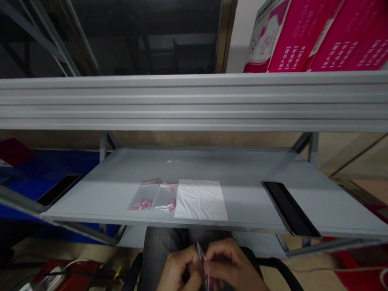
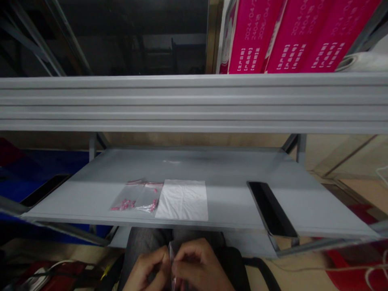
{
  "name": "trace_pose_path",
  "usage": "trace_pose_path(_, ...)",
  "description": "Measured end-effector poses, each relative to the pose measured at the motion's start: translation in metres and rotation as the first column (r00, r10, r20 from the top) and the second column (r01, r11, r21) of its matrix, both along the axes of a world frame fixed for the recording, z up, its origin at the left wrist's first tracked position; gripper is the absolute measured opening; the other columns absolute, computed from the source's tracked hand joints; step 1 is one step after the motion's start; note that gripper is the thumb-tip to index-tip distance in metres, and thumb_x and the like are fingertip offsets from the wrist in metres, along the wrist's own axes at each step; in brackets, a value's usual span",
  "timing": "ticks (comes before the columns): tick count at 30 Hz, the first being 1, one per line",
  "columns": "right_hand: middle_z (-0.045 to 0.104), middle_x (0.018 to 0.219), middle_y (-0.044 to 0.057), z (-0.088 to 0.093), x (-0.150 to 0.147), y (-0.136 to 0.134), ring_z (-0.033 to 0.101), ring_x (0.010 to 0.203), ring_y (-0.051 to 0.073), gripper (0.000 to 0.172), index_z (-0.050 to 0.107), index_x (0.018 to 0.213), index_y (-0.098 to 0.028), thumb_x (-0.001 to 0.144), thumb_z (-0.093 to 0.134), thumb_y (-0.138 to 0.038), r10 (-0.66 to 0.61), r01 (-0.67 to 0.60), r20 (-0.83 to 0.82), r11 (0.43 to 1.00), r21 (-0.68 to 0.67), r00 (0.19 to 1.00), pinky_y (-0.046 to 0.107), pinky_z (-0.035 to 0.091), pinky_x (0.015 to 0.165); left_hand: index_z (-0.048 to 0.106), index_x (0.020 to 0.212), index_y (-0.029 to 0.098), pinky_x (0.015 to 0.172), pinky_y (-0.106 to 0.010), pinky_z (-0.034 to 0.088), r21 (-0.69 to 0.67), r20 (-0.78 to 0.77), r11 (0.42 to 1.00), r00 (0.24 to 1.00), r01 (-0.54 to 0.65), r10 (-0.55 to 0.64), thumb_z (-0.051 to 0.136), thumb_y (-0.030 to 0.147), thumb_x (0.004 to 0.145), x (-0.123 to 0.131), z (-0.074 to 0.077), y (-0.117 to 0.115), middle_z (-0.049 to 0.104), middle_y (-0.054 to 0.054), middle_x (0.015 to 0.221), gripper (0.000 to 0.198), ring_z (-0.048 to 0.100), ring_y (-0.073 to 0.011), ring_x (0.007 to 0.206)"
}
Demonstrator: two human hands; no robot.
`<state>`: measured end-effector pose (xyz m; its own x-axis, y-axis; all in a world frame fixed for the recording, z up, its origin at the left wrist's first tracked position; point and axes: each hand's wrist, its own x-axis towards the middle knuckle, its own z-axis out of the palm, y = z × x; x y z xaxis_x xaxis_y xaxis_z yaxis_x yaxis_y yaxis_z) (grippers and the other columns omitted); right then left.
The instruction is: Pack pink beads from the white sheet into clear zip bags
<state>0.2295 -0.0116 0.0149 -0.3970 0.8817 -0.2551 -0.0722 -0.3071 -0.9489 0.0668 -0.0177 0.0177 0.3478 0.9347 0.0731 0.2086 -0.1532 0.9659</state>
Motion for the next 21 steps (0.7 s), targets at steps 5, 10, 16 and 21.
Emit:
trace_pose_path(5, 0.042, 0.049, -0.005, 0.022, -0.011, 0.001, 0.044, 0.051, 0.010, 0.018, 0.048, 0.050, -0.018, 0.066, 0.056, -0.017, -0.238, 0.125, 0.351, 0.941, 0.315, 0.906, 0.021, 0.030, 0.049, 0.048, 0.053, 0.018, 0.043, -0.017, 0.029, 0.219, -0.280, 0.967, 0.941, -0.130, 0.190, 0.051, 0.014, 0.075, -0.001, 0.011, 0.003, 0.048, 0.004, 0.047, 0.023, 0.046, -0.0090, 0.043)
trace_pose_path(10, 0.036, 0.047, -0.006, 0.031, -0.010, 0.004, 0.037, 0.046, 0.009, 0.018, 0.041, 0.051, -0.020, 0.064, 0.052, -0.015, -0.361, 0.150, 0.446, 0.885, 0.440, 0.819, 0.021, 0.025, 0.045, 0.042, 0.050, 0.019, 0.038, -0.015, 0.030, 0.438, -0.269, 0.867, 0.886, -0.237, 0.378, 0.053, 0.012, 0.076, -0.007, 0.015, 0.001, 0.044, 0.006, 0.042, 0.029, 0.045, -0.0073, 0.036)
trace_pose_path(16, 0.039, 0.047, -0.006, 0.038, -0.010, 0.004, 0.040, 0.045, 0.009, 0.014, 0.042, 0.053, -0.021, 0.063, 0.049, -0.013, -0.295, 0.072, 0.433, 0.884, 0.461, 0.852, 0.021, 0.027, 0.045, 0.056, 0.120, 0.016, 0.075, -0.039, 0.059, 0.624, -0.134, 0.756, 0.926, -0.199, 0.354, 0.083, 0.038, 0.053, -0.007, 0.009, 0.005, 0.070, -0.016, 0.107, 0.075, 0.070, -0.0308, 0.091)
trace_pose_path(21, 0.041, 0.047, -0.006, 0.038, -0.008, 0.005, 0.042, 0.044, 0.010, 0.016, 0.042, 0.053, -0.021, 0.064, 0.051, -0.013, -0.313, 0.048, 0.478, 0.872, 0.488, 0.821, 0.022, 0.028, 0.046, 0.055, 0.123, 0.022, 0.096, -0.051, 0.053, 0.590, -0.146, 0.797, 0.954, -0.128, 0.261, 0.073, 0.015, 0.060, -0.001, -0.003, 0.008, 0.072, -0.013, 0.113, 0.066, 0.068, -0.0325, 0.107)
